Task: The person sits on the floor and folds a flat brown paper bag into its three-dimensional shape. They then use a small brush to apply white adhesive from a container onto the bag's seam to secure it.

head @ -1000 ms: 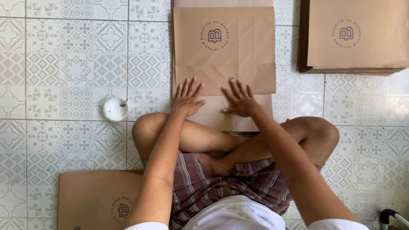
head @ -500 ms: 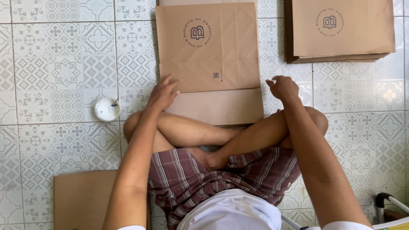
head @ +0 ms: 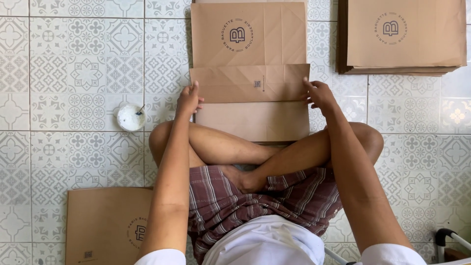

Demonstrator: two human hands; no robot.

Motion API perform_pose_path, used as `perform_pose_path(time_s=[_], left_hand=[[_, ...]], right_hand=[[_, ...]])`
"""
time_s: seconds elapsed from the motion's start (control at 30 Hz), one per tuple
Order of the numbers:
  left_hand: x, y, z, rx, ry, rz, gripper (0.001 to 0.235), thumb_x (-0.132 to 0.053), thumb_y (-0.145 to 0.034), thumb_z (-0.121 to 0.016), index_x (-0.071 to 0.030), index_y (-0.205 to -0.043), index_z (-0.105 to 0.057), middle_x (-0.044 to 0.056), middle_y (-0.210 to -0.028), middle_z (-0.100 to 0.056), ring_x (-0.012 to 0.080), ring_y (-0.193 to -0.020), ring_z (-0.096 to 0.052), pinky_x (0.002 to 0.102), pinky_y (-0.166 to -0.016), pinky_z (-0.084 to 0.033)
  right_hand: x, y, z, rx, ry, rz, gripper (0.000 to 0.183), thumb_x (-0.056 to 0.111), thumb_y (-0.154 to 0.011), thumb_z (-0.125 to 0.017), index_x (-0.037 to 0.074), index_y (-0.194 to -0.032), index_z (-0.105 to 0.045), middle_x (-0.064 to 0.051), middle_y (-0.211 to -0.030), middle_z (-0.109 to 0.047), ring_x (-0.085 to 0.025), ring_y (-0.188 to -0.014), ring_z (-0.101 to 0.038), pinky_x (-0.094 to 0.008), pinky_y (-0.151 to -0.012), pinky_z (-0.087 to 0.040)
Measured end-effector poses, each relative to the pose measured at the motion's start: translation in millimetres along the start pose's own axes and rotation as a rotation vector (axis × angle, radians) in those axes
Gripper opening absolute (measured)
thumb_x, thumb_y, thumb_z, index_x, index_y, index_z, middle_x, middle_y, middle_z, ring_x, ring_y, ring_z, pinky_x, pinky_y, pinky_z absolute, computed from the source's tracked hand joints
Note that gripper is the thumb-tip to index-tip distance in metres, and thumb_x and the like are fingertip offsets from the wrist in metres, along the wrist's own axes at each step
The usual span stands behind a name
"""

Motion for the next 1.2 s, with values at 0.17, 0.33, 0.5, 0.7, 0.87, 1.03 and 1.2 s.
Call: perform_pose_path(time_s=[0.17,0.33,0.5,0.7,0.87,1.03,1.2], left_hand=[[-57,65,28,0.021,0.373,-0.037,0.100,-0.079,-0.093,-0.010,0.000,-0.136,-0.054,0.014,-0.125,-0.072,0.0332,-0.115,-0.068,0.044,-0.089,-0.055],[-18,31,29,0.045,0.403,-0.015,0.035,-0.049,-0.097,-0.060,-0.019,-0.107,-0.076,0.003,-0.107,-0.071,0.0207,-0.093,-0.070,0.036,-0.078,-0.057],[34,-30,8,-0.050,-0.032,-0.118,0.026,-0.006,-0.081,-0.076,-0.024,-0.100,-0.081,0.006,-0.091,-0.070,0.0209,-0.087,-0.070,0.031,-0.073,-0.057],[25,-40,-21,0.062,-0.926,0.054,0.019,-0.013,-0.085,-0.071,-0.020,-0.101,-0.079,0.009,-0.102,-0.075,0.0292,-0.097,-0.070,0.045,-0.079,-0.049],[-15,32,-8,0.260,-1.169,0.118,0.039,-0.016,-0.089,-0.064,-0.012,-0.128,-0.069,0.013,-0.129,-0.067,0.0343,-0.121,-0.060,0.060,-0.100,-0.035],[-51,126,57,0.140,-1.016,-0.144,0.036,-0.035,-0.102,-0.053,-0.015,-0.124,-0.072,0.011,-0.124,-0.072,0.0304,-0.118,-0.067,0.054,-0.103,-0.038],[7,166,123,-0.409,0.123,-0.551,0.019,-0.009,-0.095,-0.066,-0.010,-0.113,-0.070,0.017,-0.110,-0.073,0.0408,-0.102,-0.069,0.049,-0.086,-0.054]], right_hand=[[56,53,10,0.058,-0.395,0.039,0.100,0.080,-0.099,-0.027,-0.009,-0.138,-0.052,-0.028,-0.121,-0.068,-0.038,-0.112,-0.069,-0.048,-0.089,-0.057],[25,26,17,0.053,-0.549,0.003,0.051,0.050,-0.107,-0.057,0.001,-0.117,-0.068,-0.013,-0.118,-0.067,-0.033,-0.113,-0.067,-0.055,-0.098,-0.057],[-20,-7,-1,0.101,-0.030,0.124,0.040,0.016,-0.079,-0.088,0.009,-0.116,-0.076,-0.018,-0.100,-0.067,-0.030,-0.089,-0.066,-0.040,-0.070,-0.061],[-2,27,-5,0.182,0.718,0.262,0.044,0.030,-0.081,-0.084,-0.002,-0.108,-0.070,-0.030,-0.103,-0.072,-0.052,-0.104,-0.068,-0.057,-0.089,-0.057],[7,43,-8,0.337,0.876,0.194,0.041,0.039,-0.080,-0.082,0.005,-0.102,-0.076,-0.023,-0.103,-0.077,-0.044,-0.106,-0.071,-0.051,-0.093,-0.057],[33,67,1,0.308,0.976,0.169,0.055,0.054,-0.090,-0.066,0.006,-0.113,-0.080,-0.023,-0.113,-0.078,-0.043,-0.113,-0.070,-0.051,-0.097,-0.057],[47,55,-8,0.010,0.764,0.441,0.041,0.044,-0.100,-0.073,0.004,-0.101,-0.080,-0.018,-0.095,-0.076,-0.040,-0.094,-0.073,-0.049,-0.077,-0.059]])
Point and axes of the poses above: each hand's wrist, its own y-axis away from the middle knuckle, its own z-axis out of the back of the hand, x = y × z, the point moved 3 cm from there along -y, towards the middle knuckle
